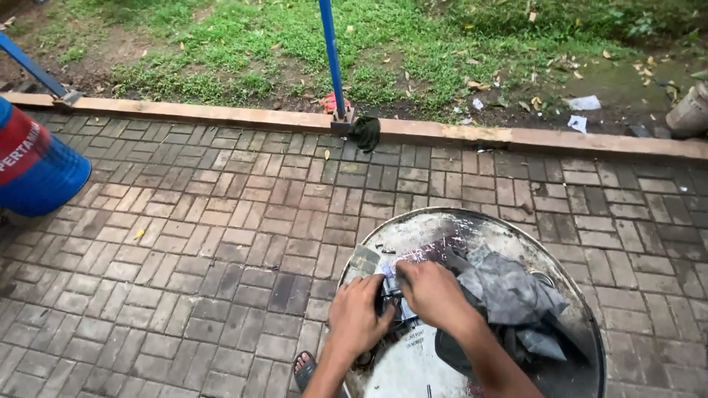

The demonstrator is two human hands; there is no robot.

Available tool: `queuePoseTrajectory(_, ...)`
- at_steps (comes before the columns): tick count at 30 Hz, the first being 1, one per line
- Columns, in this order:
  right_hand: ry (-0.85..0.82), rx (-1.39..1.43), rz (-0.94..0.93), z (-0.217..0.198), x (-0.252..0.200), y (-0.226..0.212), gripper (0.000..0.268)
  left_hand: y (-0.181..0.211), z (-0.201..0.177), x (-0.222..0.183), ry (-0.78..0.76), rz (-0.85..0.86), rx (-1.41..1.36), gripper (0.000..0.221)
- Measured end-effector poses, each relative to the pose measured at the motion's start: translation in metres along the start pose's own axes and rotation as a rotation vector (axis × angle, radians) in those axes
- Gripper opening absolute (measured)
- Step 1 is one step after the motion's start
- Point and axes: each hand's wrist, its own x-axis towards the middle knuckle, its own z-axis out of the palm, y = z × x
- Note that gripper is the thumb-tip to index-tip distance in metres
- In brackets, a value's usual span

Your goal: Cleaning a complex metal automotive component using a cloth to remove grease and debris.

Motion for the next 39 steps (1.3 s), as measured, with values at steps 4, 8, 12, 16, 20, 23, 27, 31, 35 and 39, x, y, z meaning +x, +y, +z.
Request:
queuePoseTrajectory(4,0.301,-0.105,-0.08,0.043,0.018,0.018,0.02,0.002,-0.006,0.004,0.015,0.003,-0.036,0.058)
queuePoseTrajectory(8,-0.009,-0.004,0.125,0.001,0.0,0.002,0.034,0.002,-0.003,0.003,0.004,-0.013,-0.026,0.06)
queuePoseTrajectory(12,0.053,0.034,0.048,0.001,0.004,0.005,0.019,0.002,-0.001,0.002,0.039,0.039,-0.012,0.052)
queuePoseTrajectory(16,0.094,0.233,-0.173,0.005,0.011,0.025,0.007,-0.002,0.005,0.006,0.027,0.03,-0.022,0.056)
queuePoseTrajectory(20,0.103,0.199,-0.108,0.006,0.006,0.035,0.022,0.003,-0.006,0.008,-0.011,0.011,-0.053,0.055)
queuePoseTrajectory(23,0.213,0.199,-0.394,0.019,0.015,0.053,0.028,0.006,-0.004,0.007,0.029,0.051,-0.021,0.051)
queuePoseTrajectory(27,0.053,0.207,-0.355,0.006,0.016,0.043,0.03,0.0,0.005,0.002,0.052,0.052,-0.046,0.053)
queuePoseTrajectory(31,-0.02,0.165,-0.215,-0.002,0.012,0.027,0.032,-0.003,0.008,0.006,0.03,0.004,-0.04,0.057)
queuePoseTrajectory(35,0.058,0.032,-0.302,-0.002,0.013,0.04,0.023,0.002,0.002,0.006,-0.011,-0.018,-0.036,0.056)
queuePoseTrajectory(39,0.218,0.027,-0.169,-0.002,0.007,0.046,0.03,-0.001,-0.013,-0.005,0.016,0.12,-0.11,0.067)
